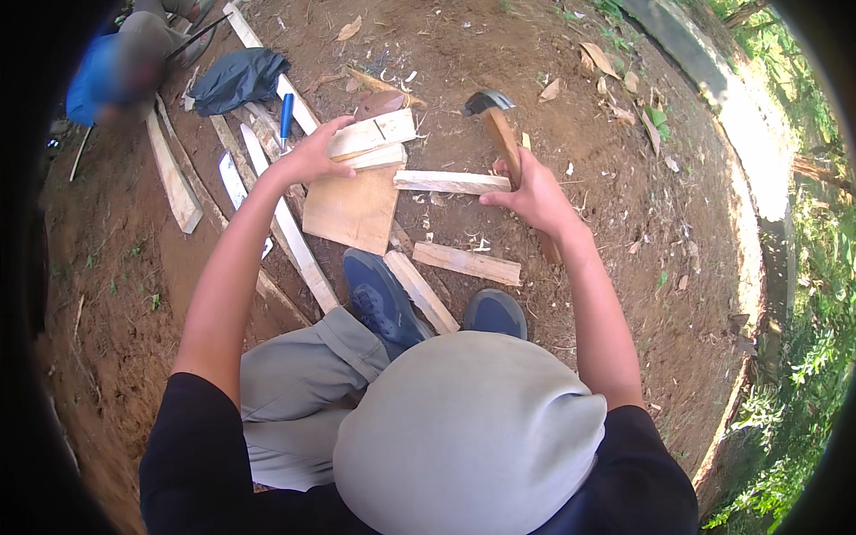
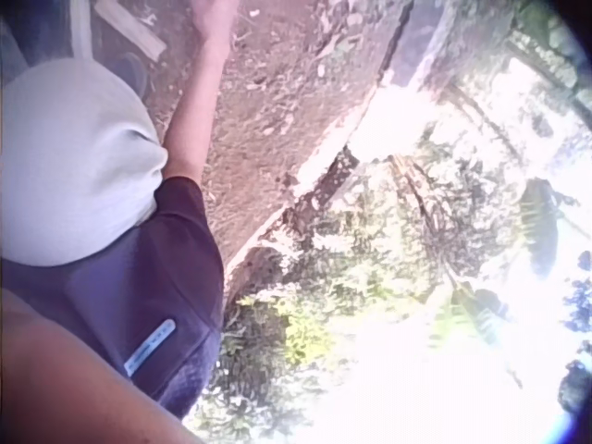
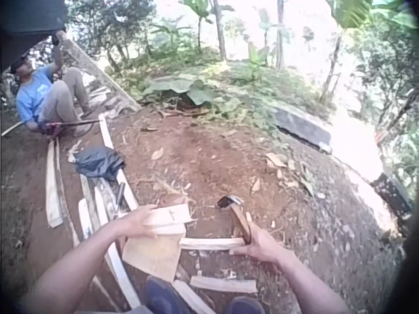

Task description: The person holds a wooden board on their lap while sitting on the ground and hammers small nails into it, then hammers a smaller piece of wood onto the board.

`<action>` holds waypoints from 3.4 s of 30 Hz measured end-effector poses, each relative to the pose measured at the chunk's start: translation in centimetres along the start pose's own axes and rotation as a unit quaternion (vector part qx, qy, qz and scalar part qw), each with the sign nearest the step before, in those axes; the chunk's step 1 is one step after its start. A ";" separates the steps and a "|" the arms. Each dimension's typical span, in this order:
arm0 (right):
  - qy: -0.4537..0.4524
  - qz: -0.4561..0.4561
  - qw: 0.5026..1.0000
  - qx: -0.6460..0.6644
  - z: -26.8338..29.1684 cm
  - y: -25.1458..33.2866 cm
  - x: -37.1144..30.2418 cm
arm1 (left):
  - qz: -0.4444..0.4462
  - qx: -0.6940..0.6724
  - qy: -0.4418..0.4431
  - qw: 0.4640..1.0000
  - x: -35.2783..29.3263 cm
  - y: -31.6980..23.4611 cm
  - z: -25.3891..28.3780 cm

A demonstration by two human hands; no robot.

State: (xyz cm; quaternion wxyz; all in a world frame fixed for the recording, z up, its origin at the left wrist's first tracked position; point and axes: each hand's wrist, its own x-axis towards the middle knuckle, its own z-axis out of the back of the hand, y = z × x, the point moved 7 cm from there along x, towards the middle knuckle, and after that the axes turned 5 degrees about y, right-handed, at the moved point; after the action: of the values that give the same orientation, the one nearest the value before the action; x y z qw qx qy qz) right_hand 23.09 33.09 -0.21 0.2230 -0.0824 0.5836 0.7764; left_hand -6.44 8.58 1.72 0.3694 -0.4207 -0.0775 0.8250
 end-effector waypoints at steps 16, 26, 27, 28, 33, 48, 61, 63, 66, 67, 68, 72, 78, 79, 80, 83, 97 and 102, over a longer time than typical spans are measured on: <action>0.051 0.067 0.990 -0.109 -3.1 -0.3 -2.4 | 0.022 0.151 -0.160 0.975 -3.6 0.2 -2.6; -0.037 0.129 0.982 -0.135 -7.4 8.5 8.8 | 0.373 -0.078 -0.214 0.900 -12.6 7.0 -9.6; -0.061 0.164 0.971 -0.163 -7.5 9.8 9.7 | 0.391 -0.103 -0.207 0.891 -12.9 7.3 -9.9; -0.052 0.176 0.969 -0.163 -7.7 10.6 10.8 | 0.398 -0.081 -0.194 0.893 -12.6 7.4 -9.7; 0.051 0.204 0.960 -0.184 -10.0 10.7 14.6 | 0.350 -0.073 -0.232 0.905 -12.2 9.3 -8.6; 0.070 0.157 0.957 -0.233 -10.7 9.1 16.3 | 0.325 -0.191 -0.113 0.919 -14.9 8.1 0.8; -0.048 0.174 0.970 -0.162 -6.4 11.1 15.4 | 0.345 -0.032 -0.347 0.872 -25.1 17.0 7.7; -0.079 0.178 0.970 -0.149 -4.4 10.0 14.7 | 0.259 -0.140 -0.284 0.913 -18.4 11.5 4.8; -0.133 0.206 0.961 -0.131 -2.7 10.6 12.8 | 0.139 -0.093 -0.223 0.960 -12.6 7.0 1.3; -0.145 0.198 0.961 -0.128 -1.9 10.4 11.9 | 0.102 -0.112 -0.201 0.968 -10.6 5.6 0.2; -0.158 0.191 0.961 -0.125 -0.8 10.2 10.9 | 0.083 -0.083 -0.196 0.974 -8.9 3.9 -0.6; -0.224 0.165 0.954 -0.112 3.8 8.0 6.2 | 0.032 0.047 -0.210 0.976 -4.1 -1.1 -1.8; -0.313 0.058 0.943 -0.097 9.5 2.5 -1.9 | 0.098 0.108 -0.171 0.975 -0.7 -1.2 -3.3; -0.324 0.049 0.940 -0.092 10.0 1.8 -3.3 | 0.104 0.100 -0.193 0.971 -0.5 -0.6 -3.2; -0.336 0.042 0.937 -0.087 10.4 1.2 -4.6 | 0.100 0.101 -0.207 0.968 -0.3 -0.4 -3.5; -0.365 0.022 0.928 -0.075 11.1 -0.8 -7.2 | 0.087 0.102 -0.260 0.956 -0.7 1.2 -3.8; -0.382 0.016 0.923 -0.046 10.2 -1.1 -7.1 | 0.012 0.008 -0.295 0.955 0.8 -10.7 -8.2; -0.377 0.018 0.925 -0.053 9.9 -1.5 -7.2 | -0.008 -0.108 -0.203 0.973 0.5 -13.1 -11.9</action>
State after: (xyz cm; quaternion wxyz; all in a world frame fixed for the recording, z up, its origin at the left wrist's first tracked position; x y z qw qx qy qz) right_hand 31.41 40.96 4.31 0.4077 0.2147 0.4157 0.7841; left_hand 9.42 16.05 -0.37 0.3049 -0.2812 -0.2431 0.8768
